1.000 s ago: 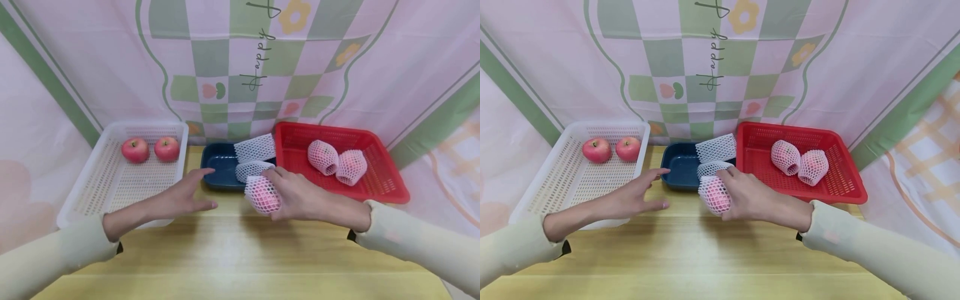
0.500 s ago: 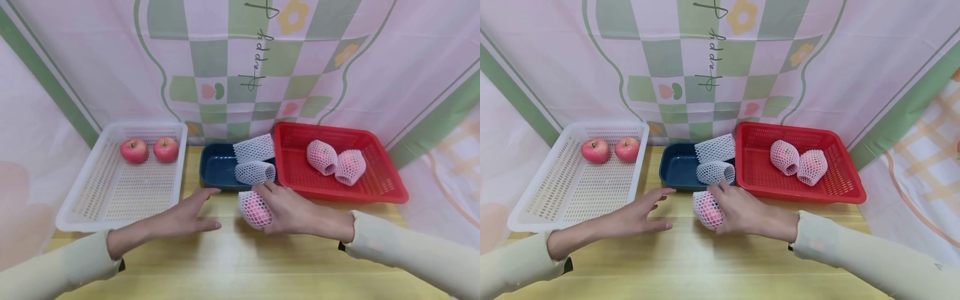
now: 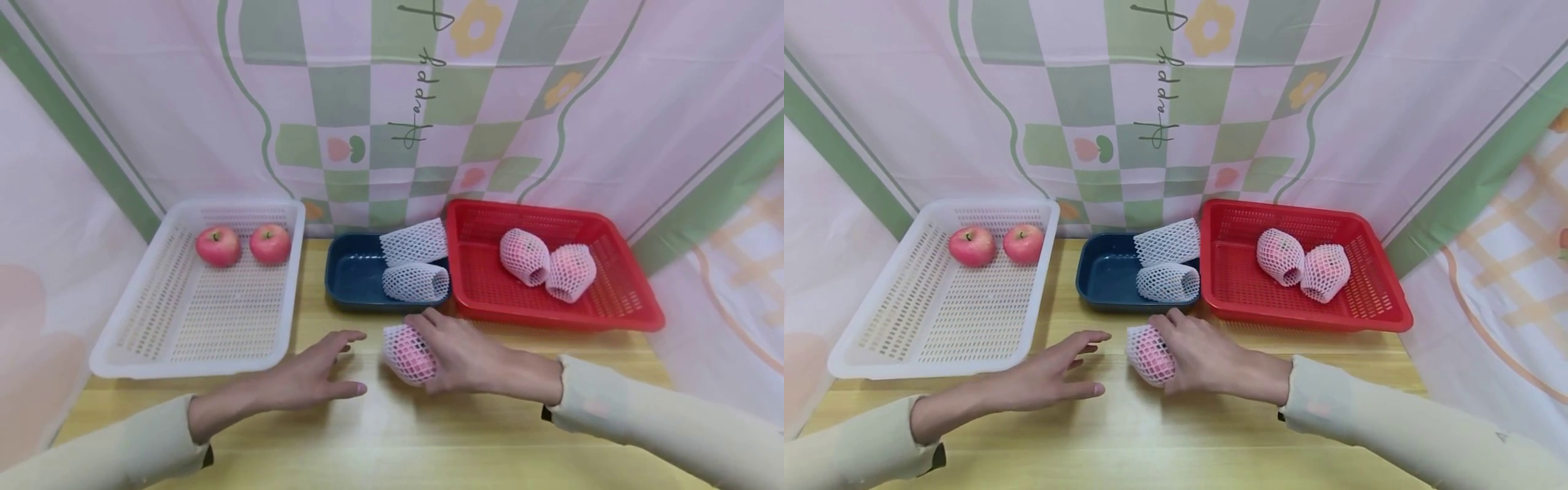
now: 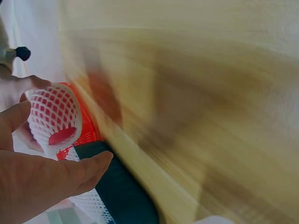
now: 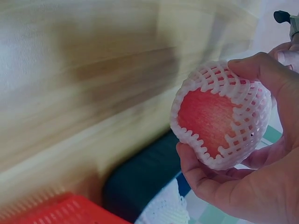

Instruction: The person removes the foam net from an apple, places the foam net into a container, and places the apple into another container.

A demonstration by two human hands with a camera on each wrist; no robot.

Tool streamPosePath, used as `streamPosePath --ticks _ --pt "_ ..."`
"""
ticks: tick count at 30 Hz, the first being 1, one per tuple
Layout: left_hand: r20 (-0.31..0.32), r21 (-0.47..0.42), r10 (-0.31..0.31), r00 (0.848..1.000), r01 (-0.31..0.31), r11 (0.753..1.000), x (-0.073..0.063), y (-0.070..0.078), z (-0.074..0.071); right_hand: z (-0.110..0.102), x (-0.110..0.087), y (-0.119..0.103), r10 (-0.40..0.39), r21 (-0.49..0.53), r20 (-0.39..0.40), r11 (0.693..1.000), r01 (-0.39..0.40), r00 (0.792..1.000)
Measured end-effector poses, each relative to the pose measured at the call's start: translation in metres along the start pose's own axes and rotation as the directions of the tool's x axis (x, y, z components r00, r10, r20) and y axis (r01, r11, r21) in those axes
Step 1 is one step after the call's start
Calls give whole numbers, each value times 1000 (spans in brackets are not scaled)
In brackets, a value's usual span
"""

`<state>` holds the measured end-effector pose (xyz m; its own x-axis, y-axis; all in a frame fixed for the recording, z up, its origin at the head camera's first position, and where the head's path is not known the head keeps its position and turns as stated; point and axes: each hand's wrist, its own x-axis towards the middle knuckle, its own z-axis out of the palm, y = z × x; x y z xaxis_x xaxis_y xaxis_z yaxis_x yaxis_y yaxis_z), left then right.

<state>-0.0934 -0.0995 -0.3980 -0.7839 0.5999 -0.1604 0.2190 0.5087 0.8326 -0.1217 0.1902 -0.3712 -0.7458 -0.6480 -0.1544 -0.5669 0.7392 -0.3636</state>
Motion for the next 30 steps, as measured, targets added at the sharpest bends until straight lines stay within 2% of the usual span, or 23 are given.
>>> streamPosePath --ticks 4,8,14,17,24,30 --pt "2 -29 -19 1000 19 999 1 -6 5 7 0 2 -46 -12 -31 999 46 998" --pt "-12 -52 -8 1000 7 999 3 -11 10 13 -1 3 -88 -33 -69 996 86 994" --pt "-44 -48 52 998 -54 997 9 -19 20 21 -2 5 -74 -19 -54 997 73 996" --pt "-55 -83 68 996 -73 994 13 -22 26 25 -2 6 -73 -32 -57 997 71 996" --pt "-90 -239 79 993 -98 966 22 -29 37 30 0 9 -83 -27 -57 996 81 995" --pt "-157 -252 74 985 -112 961 30 -34 43 33 1 10 -88 -12 -43 996 87 995"
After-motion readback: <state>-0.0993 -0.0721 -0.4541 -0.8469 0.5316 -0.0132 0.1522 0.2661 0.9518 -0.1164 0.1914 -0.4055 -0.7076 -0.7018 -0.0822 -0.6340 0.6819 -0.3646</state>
